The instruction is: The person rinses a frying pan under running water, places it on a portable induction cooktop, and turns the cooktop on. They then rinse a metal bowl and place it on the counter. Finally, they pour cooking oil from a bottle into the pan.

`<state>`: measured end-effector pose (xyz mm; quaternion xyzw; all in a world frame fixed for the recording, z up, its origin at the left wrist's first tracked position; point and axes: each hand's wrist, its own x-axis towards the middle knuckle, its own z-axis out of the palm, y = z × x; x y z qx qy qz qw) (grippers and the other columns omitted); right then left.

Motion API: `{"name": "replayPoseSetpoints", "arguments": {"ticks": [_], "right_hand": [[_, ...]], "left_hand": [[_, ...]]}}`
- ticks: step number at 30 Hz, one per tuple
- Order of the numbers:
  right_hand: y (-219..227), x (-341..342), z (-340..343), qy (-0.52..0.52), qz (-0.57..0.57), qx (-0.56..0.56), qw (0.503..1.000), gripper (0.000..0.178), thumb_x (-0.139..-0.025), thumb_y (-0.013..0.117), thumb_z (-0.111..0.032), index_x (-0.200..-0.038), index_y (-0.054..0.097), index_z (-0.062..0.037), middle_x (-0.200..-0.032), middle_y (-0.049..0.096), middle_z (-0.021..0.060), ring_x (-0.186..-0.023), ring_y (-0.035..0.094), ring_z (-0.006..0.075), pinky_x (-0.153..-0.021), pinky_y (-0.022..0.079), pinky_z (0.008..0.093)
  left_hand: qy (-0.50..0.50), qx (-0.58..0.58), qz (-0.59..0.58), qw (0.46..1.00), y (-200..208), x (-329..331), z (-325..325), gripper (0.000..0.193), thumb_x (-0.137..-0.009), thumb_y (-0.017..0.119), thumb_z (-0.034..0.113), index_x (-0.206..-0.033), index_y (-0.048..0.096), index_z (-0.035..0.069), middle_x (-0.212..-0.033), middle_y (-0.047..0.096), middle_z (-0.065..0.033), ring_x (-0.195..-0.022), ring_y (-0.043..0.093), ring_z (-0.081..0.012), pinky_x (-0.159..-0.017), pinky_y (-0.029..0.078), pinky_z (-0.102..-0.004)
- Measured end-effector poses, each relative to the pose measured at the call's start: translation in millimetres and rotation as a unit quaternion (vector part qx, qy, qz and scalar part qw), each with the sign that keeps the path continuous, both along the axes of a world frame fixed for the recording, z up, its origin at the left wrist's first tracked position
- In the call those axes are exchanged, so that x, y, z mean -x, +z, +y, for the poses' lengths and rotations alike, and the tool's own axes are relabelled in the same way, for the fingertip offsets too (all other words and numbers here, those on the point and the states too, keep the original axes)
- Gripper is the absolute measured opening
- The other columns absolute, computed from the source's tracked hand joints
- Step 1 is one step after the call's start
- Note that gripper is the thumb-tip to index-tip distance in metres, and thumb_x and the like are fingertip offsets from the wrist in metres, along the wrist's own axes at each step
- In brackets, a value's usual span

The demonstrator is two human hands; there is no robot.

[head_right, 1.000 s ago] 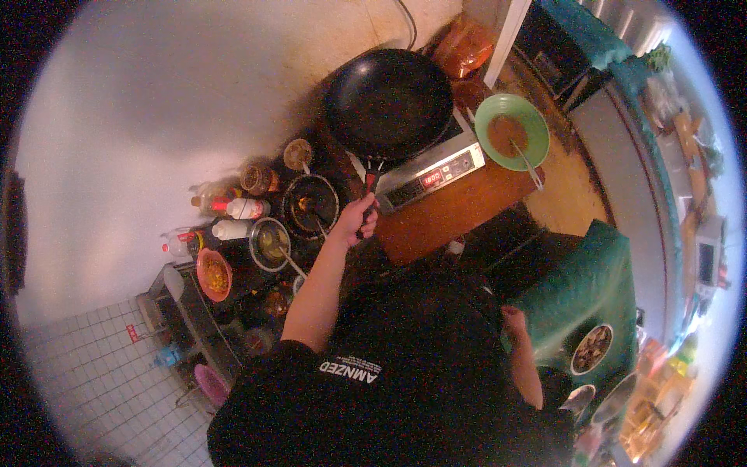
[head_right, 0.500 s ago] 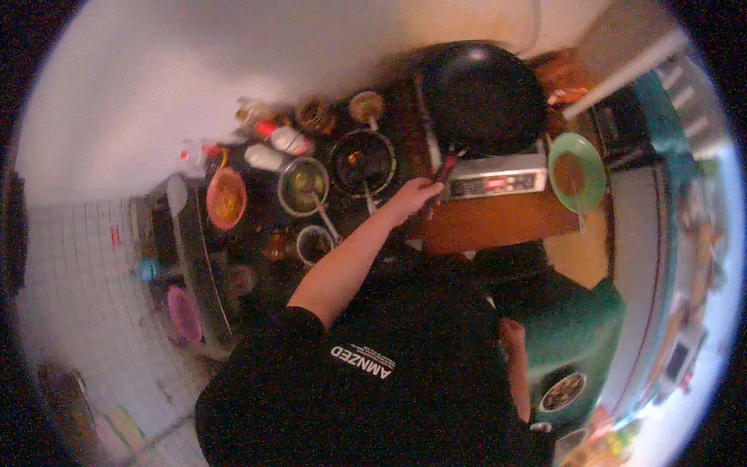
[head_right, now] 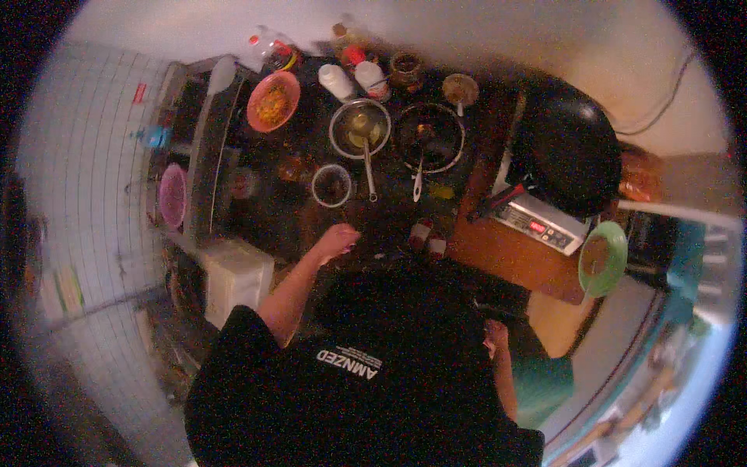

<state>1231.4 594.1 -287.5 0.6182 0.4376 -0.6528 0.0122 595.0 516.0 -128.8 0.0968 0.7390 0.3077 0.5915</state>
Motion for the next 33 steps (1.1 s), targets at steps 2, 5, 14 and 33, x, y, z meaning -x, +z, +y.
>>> {"name": "replayPoseSetpoints", "arguments": {"ticks": [2,5,14,33], "right_hand": [[8,14,30,0.028,0.034,0.020,0.999,0.025,-0.093,0.054,-0.026,-0.080,0.064,-0.0072,-0.077,0.065,0.0072,-0.069,0.061,0.0199,-0.061,0.049,0.0354],[32,58,59,-0.123,0.160,0.228,0.952,0.018,-0.090,0.057,-0.022,-0.079,0.062,-0.0088,-0.074,0.063,0.0069,-0.063,0.057,0.0178,-0.054,0.045,0.0331],[22,131,101,0.198,0.020,0.068,0.978,0.013,-0.089,0.058,-0.005,-0.099,0.064,-0.0087,-0.074,0.052,0.0028,-0.069,0.053,0.0152,-0.058,0.045,0.0295],[17,496,67,0.526,0.029,-0.215,0.822,0.011,-0.087,0.057,-0.015,-0.093,0.062,-0.0088,-0.083,0.059,0.0091,-0.085,0.062,0.0242,-0.072,0.050,0.0371]], "left_hand": [[0.095,0.034,0.084,0.991,1,8,-58,0.022,-0.091,0.061,0.024,-0.077,0.059,0.007,-0.068,0.054,-0.0026,-0.056,0.051,-0.0133,-0.053,0.045,-0.0305],[0.263,0.105,0.056,0.957,2,-4,-133,0.020,-0.090,0.061,0.022,-0.078,0.058,0.006,-0.068,0.055,-0.0036,-0.054,0.052,-0.0131,-0.049,0.046,-0.0293],[0.352,0.076,0.003,0.933,-11,-84,-294,0.021,-0.092,0.060,0.022,-0.078,0.059,0.007,-0.067,0.057,-0.0042,-0.055,0.057,-0.0156,-0.048,0.047,-0.0302],[0.535,-0.009,0.002,0.845,-72,91,-459,0.023,-0.092,0.060,0.023,-0.079,0.060,0.004,-0.066,0.057,-0.0030,-0.055,0.055,-0.0128,-0.048,0.046,-0.0288]]}}
